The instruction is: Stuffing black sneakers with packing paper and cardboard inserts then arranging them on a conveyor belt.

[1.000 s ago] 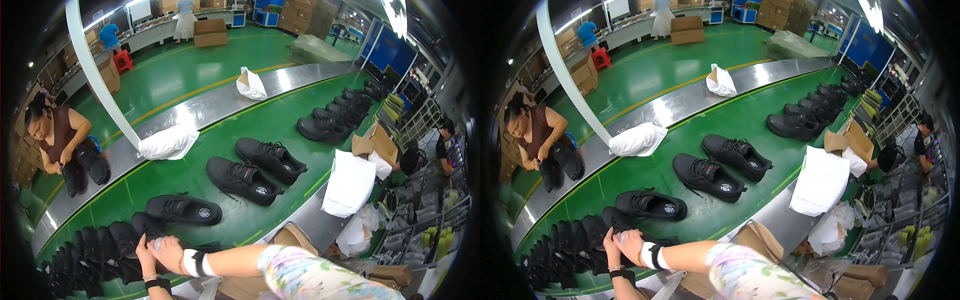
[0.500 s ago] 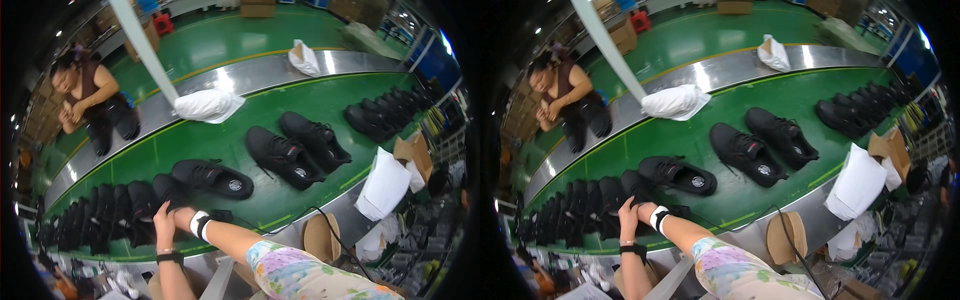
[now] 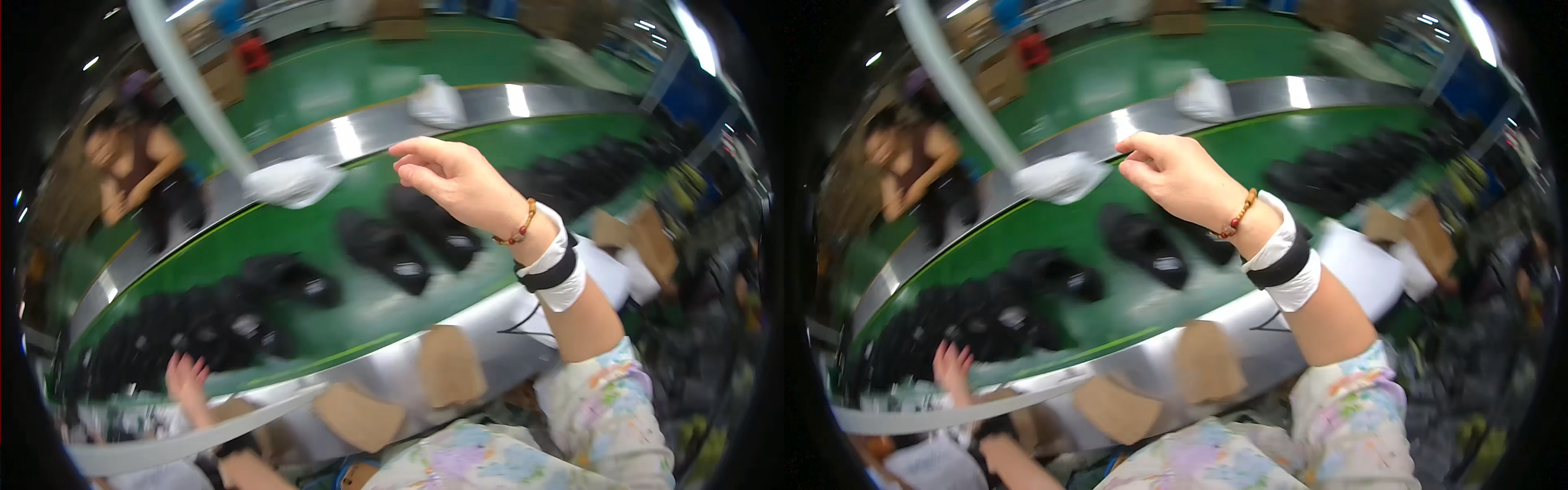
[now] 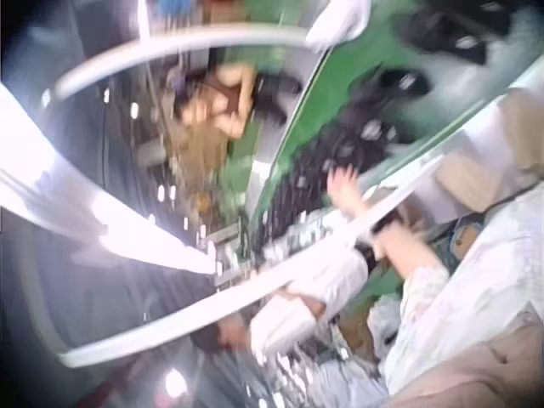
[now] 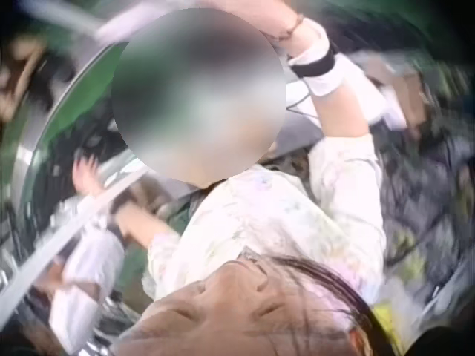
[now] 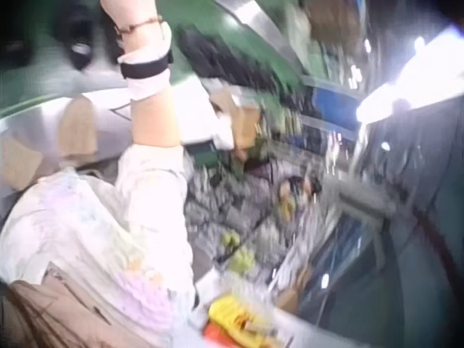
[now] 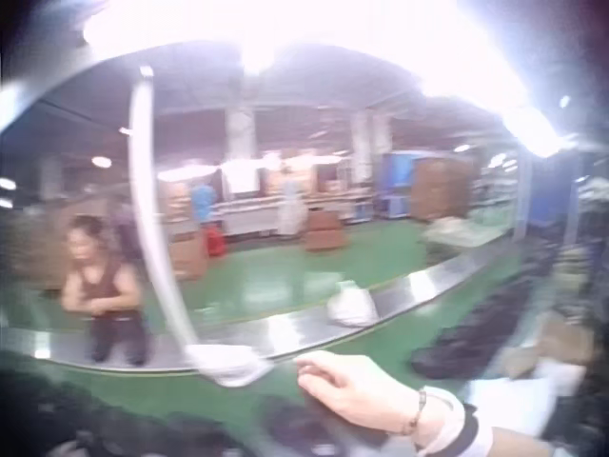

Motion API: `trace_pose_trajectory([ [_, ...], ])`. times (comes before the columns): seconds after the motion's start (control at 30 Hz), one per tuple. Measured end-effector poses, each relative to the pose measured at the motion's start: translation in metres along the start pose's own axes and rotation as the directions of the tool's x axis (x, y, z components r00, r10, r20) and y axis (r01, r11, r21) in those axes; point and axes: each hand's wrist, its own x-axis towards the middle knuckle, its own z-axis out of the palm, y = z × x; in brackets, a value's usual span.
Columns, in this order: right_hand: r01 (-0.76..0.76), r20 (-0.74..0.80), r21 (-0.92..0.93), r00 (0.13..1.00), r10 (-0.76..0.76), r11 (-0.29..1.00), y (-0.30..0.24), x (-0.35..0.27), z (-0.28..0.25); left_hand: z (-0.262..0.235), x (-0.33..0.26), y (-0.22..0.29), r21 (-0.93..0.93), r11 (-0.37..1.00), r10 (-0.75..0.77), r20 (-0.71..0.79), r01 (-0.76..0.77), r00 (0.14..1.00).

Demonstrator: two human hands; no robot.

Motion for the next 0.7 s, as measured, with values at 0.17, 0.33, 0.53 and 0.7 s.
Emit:
trace_pose_trajectory([
  [0.17,-0.412,-0.486,-0.299,0.842,0.234,0.861,0.163,-0.195,-0.128,0.037,-0.139,0.01,0.169,0.963,0.255,-0.326,-0.209,0.91],
  [0.33,-0.713,-0.392,-0.318,0.699,0.598,0.625,0.177,-0.341,-0.098,0.128,-0.292,0.043,0.409,0.872,0.351,-0.136,-0.27,0.927],
  [0.53,-0.478,-0.168,-0.005,0.866,0.47,0.879,0.159,-0.345,0.066,0.303,-0.321,-0.052,0.428,0.892,-0.055,0.427,-0.148,0.902],
  [0.7,-0.278,-0.166,-0.128,0.952,0.256,0.952,0.144,-0.299,0.136,0.332,-0.3,-0.101,0.338,0.931,-0.293,0.458,0.141,0.839],
])
